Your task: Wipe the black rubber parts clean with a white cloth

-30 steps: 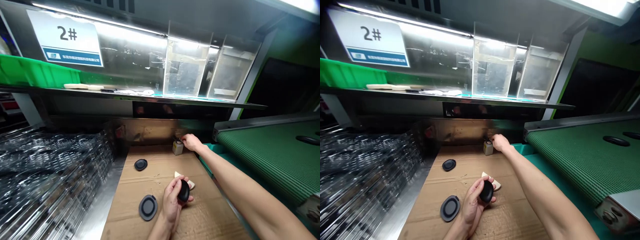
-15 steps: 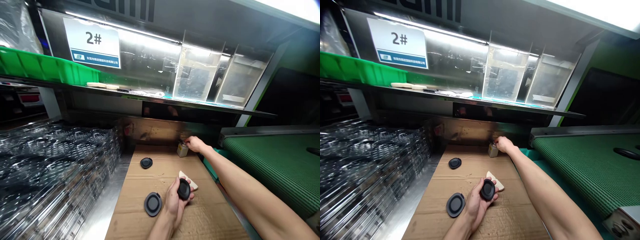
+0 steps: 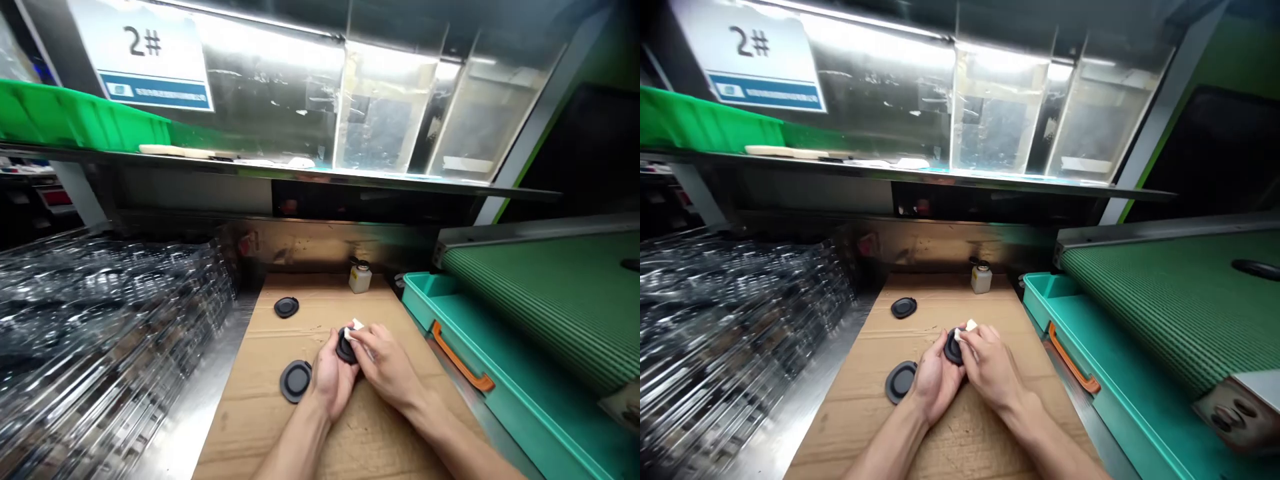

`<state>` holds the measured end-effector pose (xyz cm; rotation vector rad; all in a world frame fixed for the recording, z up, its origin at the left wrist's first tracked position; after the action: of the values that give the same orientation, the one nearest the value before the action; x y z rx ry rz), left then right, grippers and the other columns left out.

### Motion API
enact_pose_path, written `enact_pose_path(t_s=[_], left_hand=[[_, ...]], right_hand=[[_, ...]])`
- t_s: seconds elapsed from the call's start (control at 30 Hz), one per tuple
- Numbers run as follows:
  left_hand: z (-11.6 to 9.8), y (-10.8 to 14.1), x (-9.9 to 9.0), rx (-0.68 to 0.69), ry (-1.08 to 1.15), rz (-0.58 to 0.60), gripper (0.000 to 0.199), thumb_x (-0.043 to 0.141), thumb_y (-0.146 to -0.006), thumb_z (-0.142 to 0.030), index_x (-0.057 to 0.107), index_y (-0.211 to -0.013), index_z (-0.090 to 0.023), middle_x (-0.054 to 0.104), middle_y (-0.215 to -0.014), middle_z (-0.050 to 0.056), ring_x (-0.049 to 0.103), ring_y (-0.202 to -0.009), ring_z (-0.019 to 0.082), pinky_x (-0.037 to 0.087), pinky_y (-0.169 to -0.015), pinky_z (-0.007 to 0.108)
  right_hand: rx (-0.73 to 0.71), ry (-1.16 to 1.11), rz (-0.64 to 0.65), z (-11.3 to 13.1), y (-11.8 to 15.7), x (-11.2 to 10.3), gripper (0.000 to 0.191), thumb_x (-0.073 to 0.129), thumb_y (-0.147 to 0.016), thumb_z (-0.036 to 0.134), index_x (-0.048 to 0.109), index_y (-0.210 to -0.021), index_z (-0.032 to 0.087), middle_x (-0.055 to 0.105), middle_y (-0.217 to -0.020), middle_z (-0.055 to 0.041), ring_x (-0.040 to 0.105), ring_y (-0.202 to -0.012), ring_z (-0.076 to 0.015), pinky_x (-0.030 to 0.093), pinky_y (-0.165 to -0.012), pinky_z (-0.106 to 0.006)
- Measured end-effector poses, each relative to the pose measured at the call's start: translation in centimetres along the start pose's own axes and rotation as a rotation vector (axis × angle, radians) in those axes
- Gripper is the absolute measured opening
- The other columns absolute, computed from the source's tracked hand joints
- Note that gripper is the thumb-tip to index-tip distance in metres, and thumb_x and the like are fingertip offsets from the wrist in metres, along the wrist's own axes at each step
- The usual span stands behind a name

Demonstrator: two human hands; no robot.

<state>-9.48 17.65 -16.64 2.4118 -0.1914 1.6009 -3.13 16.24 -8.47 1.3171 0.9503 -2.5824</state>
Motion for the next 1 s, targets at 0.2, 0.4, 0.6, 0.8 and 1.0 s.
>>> enact_pose_path(t_s=[0.2, 0.4, 0.6, 0.8, 1.0], left_hand=[[-0.2, 0.2, -0.7, -0.001, -0.111, -0.111, 0.03, 0.047, -0.095, -0.035, 0.062, -0.112, -0.015, 0.066, -0.119, 0.013, 0.061, -0.113, 0.024, 0.048, -0.099, 0.037], [-0.2, 0.0, -0.2, 0.043, -0.212, -0.101, 0.029, 0.046, -0.096, -0.028, 0.061, -0.114, -0.012, 0.065, -0.121, 0.015, 0.06, -0.115, 0.024, 0.048, -0.099, 0.039], [0.4, 0.0, -0.1, 0.02, -0.227, -0.094, 0.027, 0.046, -0.095, -0.024, 0.064, -0.111, -0.012, 0.067, -0.115, 0.012, 0.061, -0.111, 0.022, 0.048, -0.099, 0.035], [0.5, -0.1, -0.6, 0.011, -0.274, -0.148, 0.026, 0.044, -0.096, -0.025, 0.066, -0.097, -0.012, 0.069, -0.107, 0.012, 0.063, -0.106, 0.021, 0.049, -0.097, 0.035], [0.5, -0.3, -0.6, 0.008, -0.265, -0.123, 0.03, 0.04, -0.097, -0.026, 0.065, -0.103, -0.012, 0.068, -0.11, 0.012, 0.064, -0.104, 0.021, 0.049, -0.097, 0.036]], right_hand=[[-0.173, 0.276, 0.168, 2.1, 1.2, 1.8, 0.033, 0.041, -0.097, 0.023, 0.058, -0.125, 0.024, 0.059, -0.105, -0.0084, 0.051, -0.097, -0.0219, 0.045, -0.083, -0.033], [-0.029, 0.286, 0.112, -1.2, 1.0, 0.7, 0.023, 0.044, -0.097, 0.026, 0.065, -0.106, 0.025, 0.058, -0.095, -0.0066, 0.051, -0.089, -0.0196, 0.043, -0.071, -0.029], [-0.154, 0.159, 0.024, 0.0, 0.5, 1.1, 0.015, 0.047, -0.094, 0.022, 0.062, -0.092, 0.02, 0.059, -0.092, -0.0054, 0.051, -0.091, -0.019, 0.042, -0.08, -0.03], [-0.15, 0.166, -0.024, -0.1, -0.1, 1.1, 0.014, 0.044, -0.093, 0.02, 0.057, -0.088, 0.019, 0.06, -0.091, -0.0064, 0.051, -0.089, -0.0196, 0.042, -0.083, -0.031], [-0.035, 0.288, -0.009, -1.2, -0.2, 0.7, 0.015, 0.044, -0.092, 0.02, 0.057, -0.088, 0.019, 0.06, -0.092, -0.0076, 0.052, -0.089, -0.0216, 0.043, -0.077, -0.032]])
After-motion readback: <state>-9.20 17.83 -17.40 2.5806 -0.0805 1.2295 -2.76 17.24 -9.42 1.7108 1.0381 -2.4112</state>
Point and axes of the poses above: each hand's wrist, its own y-axis away from the middle knuckle, its own x-axis out of the palm, z = x × y, the point moved 10 cm from there along -y, towards the middle knuckle
